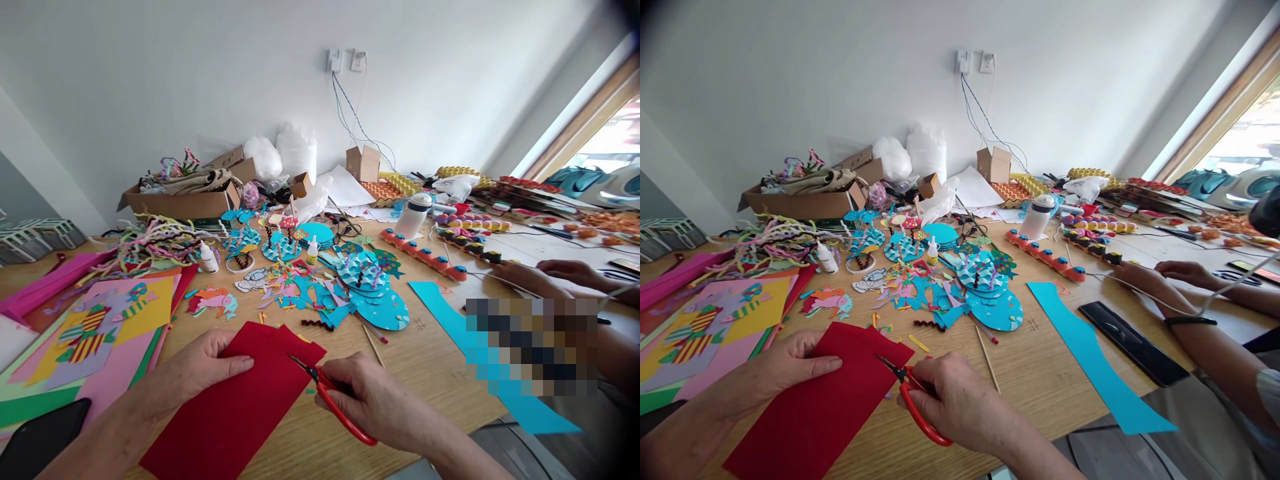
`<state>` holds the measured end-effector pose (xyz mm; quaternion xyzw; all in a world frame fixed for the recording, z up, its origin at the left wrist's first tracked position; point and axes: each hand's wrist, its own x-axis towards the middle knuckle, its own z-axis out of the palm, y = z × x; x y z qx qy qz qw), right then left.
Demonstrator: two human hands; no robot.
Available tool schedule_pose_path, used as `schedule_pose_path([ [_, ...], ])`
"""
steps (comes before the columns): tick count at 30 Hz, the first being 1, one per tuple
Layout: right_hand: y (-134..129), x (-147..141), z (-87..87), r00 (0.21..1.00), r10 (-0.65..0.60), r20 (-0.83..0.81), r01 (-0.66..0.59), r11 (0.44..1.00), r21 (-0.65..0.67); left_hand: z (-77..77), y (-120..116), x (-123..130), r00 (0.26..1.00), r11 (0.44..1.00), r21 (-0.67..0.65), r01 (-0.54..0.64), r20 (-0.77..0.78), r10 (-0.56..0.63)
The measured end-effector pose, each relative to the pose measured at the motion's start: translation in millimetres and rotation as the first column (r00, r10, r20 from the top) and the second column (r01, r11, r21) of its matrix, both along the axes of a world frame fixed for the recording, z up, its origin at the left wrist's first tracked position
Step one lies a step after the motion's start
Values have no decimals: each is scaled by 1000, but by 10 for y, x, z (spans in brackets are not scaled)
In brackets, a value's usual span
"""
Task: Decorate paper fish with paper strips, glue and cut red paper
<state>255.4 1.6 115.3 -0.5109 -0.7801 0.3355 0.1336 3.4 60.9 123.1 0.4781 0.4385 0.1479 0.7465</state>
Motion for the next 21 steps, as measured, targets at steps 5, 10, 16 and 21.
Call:
schedule_pose_path([
  [5, 1, -25, 31, 1000, 21, -20, -21, 1000, 1, -20, -12, 18, 999, 999, 20, 28, 24, -29],
  [10, 13, -24, 18, 999, 31, -20, -31, 1000, 6, -32, -18, 29, 1000, 999, 26, 20, 0, -20],
  [16, 22, -2, 3, 999, 35, -26, -36, 999, -28, -10, -14, 34, 1000, 1000, -7, 9, 7, -9],
  [21, 37, 30, -1, 994, 78, -75, -83, 994, -66, 16, -12, 38, 999, 997, -74, -1, 45, 4],
])
